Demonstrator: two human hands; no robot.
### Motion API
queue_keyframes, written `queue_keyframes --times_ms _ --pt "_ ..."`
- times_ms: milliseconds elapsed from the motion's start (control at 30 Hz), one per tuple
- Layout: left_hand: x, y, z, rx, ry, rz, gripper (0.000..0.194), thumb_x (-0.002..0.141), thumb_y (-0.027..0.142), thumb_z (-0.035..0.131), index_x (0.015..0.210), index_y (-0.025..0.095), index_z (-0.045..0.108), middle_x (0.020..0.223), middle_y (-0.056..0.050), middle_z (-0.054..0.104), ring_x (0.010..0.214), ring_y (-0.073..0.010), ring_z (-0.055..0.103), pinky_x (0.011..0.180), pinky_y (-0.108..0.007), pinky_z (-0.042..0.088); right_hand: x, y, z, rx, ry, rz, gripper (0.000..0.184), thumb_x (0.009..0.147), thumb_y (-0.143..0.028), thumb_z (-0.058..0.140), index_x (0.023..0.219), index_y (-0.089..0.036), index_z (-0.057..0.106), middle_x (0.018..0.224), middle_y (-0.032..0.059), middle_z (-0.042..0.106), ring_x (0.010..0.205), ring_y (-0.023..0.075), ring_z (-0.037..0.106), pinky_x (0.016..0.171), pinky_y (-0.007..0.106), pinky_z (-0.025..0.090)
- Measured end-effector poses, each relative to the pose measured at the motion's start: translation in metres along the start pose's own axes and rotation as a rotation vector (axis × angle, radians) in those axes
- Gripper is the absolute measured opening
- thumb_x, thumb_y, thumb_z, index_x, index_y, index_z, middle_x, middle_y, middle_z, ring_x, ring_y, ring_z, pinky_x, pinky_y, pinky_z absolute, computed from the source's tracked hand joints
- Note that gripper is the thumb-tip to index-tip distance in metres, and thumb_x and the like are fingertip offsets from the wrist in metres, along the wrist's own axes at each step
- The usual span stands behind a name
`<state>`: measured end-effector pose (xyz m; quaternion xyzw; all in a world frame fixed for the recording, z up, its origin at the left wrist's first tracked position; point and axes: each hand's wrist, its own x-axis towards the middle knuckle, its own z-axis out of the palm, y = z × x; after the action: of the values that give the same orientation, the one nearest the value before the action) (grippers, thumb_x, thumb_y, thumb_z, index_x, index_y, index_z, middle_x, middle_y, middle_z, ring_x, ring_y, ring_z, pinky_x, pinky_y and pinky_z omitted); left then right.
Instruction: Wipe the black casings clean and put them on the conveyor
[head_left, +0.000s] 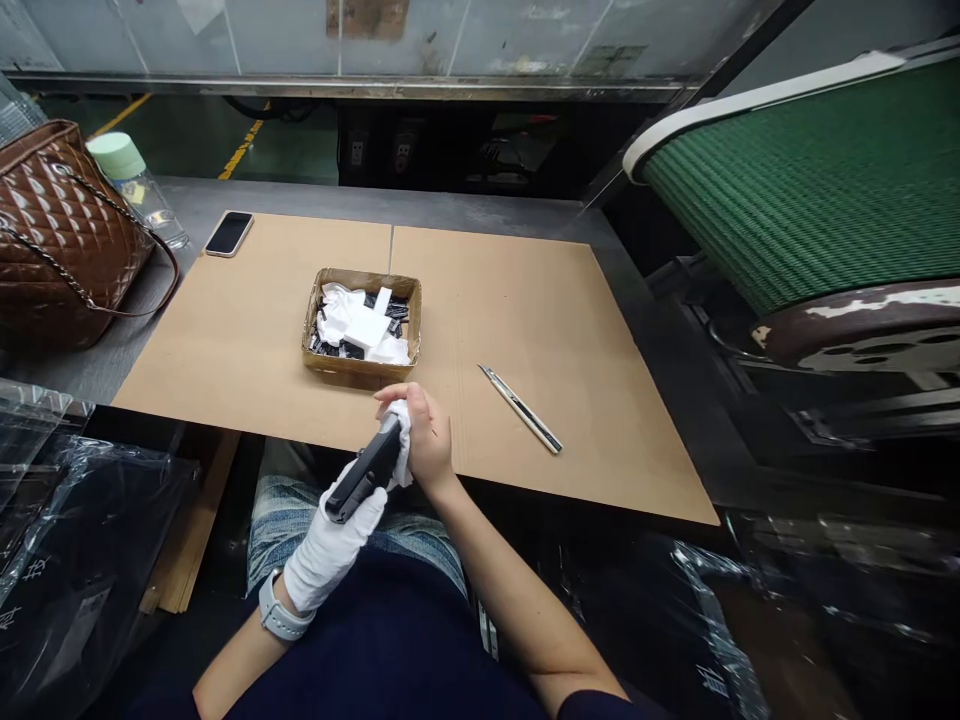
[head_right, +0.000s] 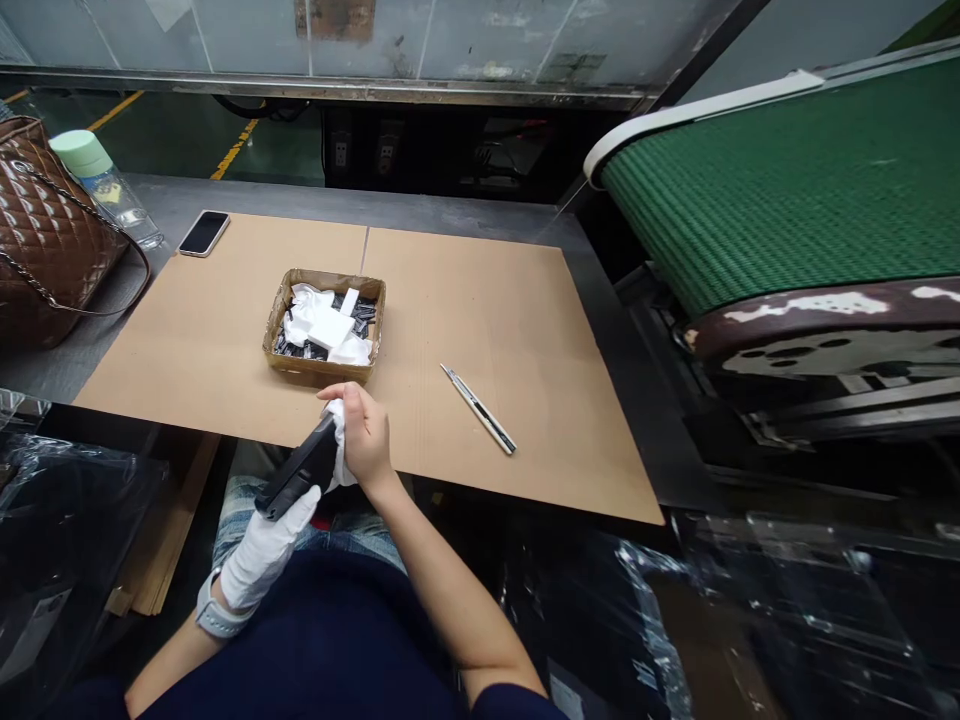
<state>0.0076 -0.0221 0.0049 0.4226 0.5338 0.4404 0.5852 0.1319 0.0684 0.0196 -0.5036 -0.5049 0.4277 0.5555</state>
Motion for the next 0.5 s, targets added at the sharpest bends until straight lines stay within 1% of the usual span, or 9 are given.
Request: queue_keyframes --times_ms 33,100,167,233,300,333,400,467,500 --pt "-0.002 -0.006 -0.004 0.029 0.004 0.004 0.033 0.078 0.038 0.065 0.108 0.024 0.069 0.112 -0.006 0.071 0.111 -0.0265 0.063 0.103 -0.04 0.05 -0.002 0.001 0.003 0.034 0.017 0.046 0.052 0.089 -0.059 0.034 0.073 -0.02 0.065 0.059 -0.0003 0.059 0.055 0.014 0.056 0.059 0.029 0.046" --pt "-0.004 -0.017 -0.011 0.086 -0.023 0.038 0.027 0.079 0.041 0.062 0.099 0.026 0.072 0.109 -0.006 0.072 0.113 -0.0277 0.062 0.104 -0.04 0.049 -0.008 0.005 0.009 0.079 0.095 0.113 0.055 0.086 -0.065 0.036 0.072 -0.02 0.064 0.064 0.0007 0.061 0.064 0.0154 0.059 0.069 0.031 0.049" --pt "-0.003 -0.027 -0.012 0.116 -0.03 0.082 0.027 0.079 0.044 0.061 0.096 0.026 0.073 0.11 -0.007 0.071 0.115 -0.0285 0.06 0.106 -0.039 0.047 -0.018 0.009 0.016 0.108 0.187 0.174 0.054 0.083 -0.067 0.038 0.078 -0.021 0.065 0.075 0.0023 0.066 0.077 0.0173 0.063 0.079 0.032 0.05" --pt "0.002 -0.035 -0.007 0.098 0.024 0.1 0.034 0.08 0.044 0.061 0.106 0.024 0.07 0.12 -0.008 0.067 0.119 -0.0279 0.058 0.109 -0.038 0.043 -0.03 0.014 0.025 0.135 0.217 0.233 0.053 0.082 -0.068 0.041 0.088 -0.021 0.065 0.088 0.004 0.069 0.09 0.0189 0.063 0.086 0.033 0.049" --pt "0.009 -0.037 -0.001 0.04 0.077 0.087 0.042 0.081 0.044 0.06 0.117 0.021 0.064 0.128 -0.01 0.062 0.122 -0.0269 0.055 0.11 -0.04 0.041 -0.04 0.016 0.031 0.169 0.18 0.272 0.051 0.082 -0.066 0.042 0.096 -0.022 0.064 0.096 0.0049 0.069 0.098 0.0195 0.062 0.091 0.034 0.048" --pt "0.012 -0.036 0.001 0.009 0.076 0.074 0.044 0.082 0.043 0.059 0.119 0.019 0.062 0.128 -0.011 0.062 0.121 -0.0268 0.056 0.109 -0.041 0.042 -0.042 0.017 0.032 0.184 0.166 0.278 0.051 0.083 -0.065 0.042 0.099 -0.022 0.064 0.097 0.005 0.069 0.099 0.0194 0.062 0.091 0.034 0.048" --pt "0.017 -0.028 0.0 -0.036 0.021 0.053 0.044 0.082 0.044 0.061 0.116 0.017 0.063 0.119 -0.013 0.066 0.112 -0.0272 0.062 0.102 -0.042 0.048 -0.041 0.015 0.027 0.191 0.187 0.243 0.049 0.084 -0.065 0.041 0.1 -0.023 0.063 0.094 0.0044 0.069 0.095 0.0184 0.063 0.089 0.034 0.049" --pt "0.021 -0.016 -0.006 -0.064 -0.076 0.035 0.043 0.078 0.046 0.065 0.109 0.016 0.067 0.112 -0.012 0.07 0.104 -0.027 0.065 0.096 -0.039 0.052 -0.035 0.012 0.015 0.154 0.238 0.144 0.047 0.084 -0.065 0.043 0.097 -0.024 0.062 0.087 0.0029 0.067 0.086 0.0166 0.064 0.082 0.031 0.051" --pt "0.023 -0.009 -0.01 -0.071 -0.124 0.029 0.044 0.077 0.046 0.066 0.109 0.016 0.067 0.112 -0.012 0.07 0.106 -0.0266 0.065 0.097 -0.038 0.051 -0.032 0.011 0.008 0.126 0.239 0.085 0.045 0.083 -0.065 0.046 0.094 -0.024 0.062 0.081 0.0018 0.066 0.079 0.0156 0.063 0.076 0.029 0.052"
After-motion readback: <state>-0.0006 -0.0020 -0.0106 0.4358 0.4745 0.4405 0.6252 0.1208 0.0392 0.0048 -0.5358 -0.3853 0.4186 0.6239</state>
